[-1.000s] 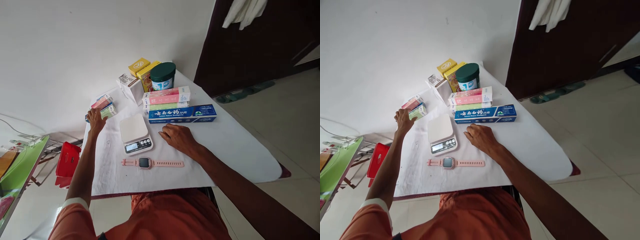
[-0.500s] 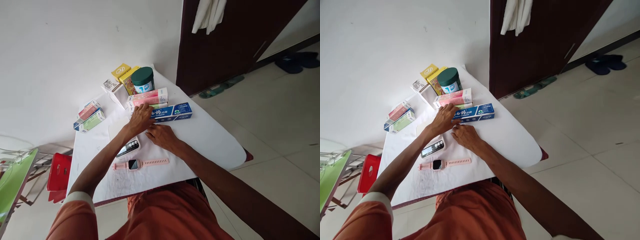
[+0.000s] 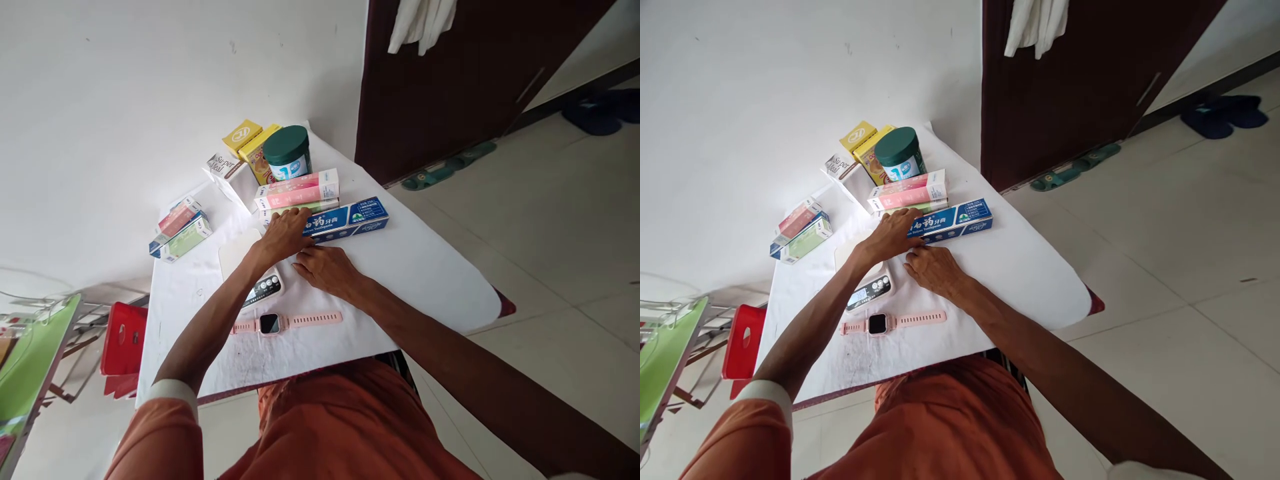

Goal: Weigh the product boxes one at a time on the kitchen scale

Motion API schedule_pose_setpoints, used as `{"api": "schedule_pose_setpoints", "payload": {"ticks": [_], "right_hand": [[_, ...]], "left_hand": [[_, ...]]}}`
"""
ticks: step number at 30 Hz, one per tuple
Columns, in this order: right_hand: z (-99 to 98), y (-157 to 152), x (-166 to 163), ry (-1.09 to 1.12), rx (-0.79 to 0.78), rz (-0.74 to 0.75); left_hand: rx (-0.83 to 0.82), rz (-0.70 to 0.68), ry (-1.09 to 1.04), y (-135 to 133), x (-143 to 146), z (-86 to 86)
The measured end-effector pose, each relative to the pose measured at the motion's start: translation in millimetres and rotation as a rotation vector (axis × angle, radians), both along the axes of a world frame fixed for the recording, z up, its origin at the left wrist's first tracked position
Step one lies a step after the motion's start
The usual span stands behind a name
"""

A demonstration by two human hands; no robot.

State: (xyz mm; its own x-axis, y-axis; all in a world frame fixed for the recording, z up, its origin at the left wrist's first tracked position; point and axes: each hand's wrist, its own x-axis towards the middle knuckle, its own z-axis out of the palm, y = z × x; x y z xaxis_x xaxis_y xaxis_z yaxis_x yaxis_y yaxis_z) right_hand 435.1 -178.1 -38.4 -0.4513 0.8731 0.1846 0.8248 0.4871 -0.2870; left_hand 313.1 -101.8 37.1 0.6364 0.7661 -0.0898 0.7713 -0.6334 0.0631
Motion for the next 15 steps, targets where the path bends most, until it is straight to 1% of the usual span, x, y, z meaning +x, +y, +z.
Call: {"api": "schedule_pose_setpoints", "payload": {"ticks": [2,4,6,8,10,12,14,15], "right_hand": [[-0.8,0,0,-0.007,0.011,-0.010],[-1.4,0,-1,-0.006,0.014,-0.023],[-1.5,0,-1,-0.001,0.017,-0.026],[-1.3,-1,-1,0.005,0.026,-0.018],[-0.9,-2,-1,0.005,0.036,-0.013],[-0.9,-4,-1,0.003,0.042,-0.024],[-1.8,-4,-1,0.007,0.047,-0.037],[-2.6,-4,-1,0.012,0.051,-0.043]], "left_hand": [[-0.010,0.008,0.000,-3,1,0.2],[0.013,0.006,-0.021,-6,0,2.8],[0.057,0.001,-0.062,-10,-4,9.7],[0.111,-0.002,-0.126,-16,-13,22.3],[0.177,0.013,-0.206,-24,-28,39.9],[0.229,0.039,-0.279,-32,-50,58.8],[0.239,0.068,-0.322,-42,-78,74.0],[0.229,0.086,-0.328,-47,-93,78.5]]}}
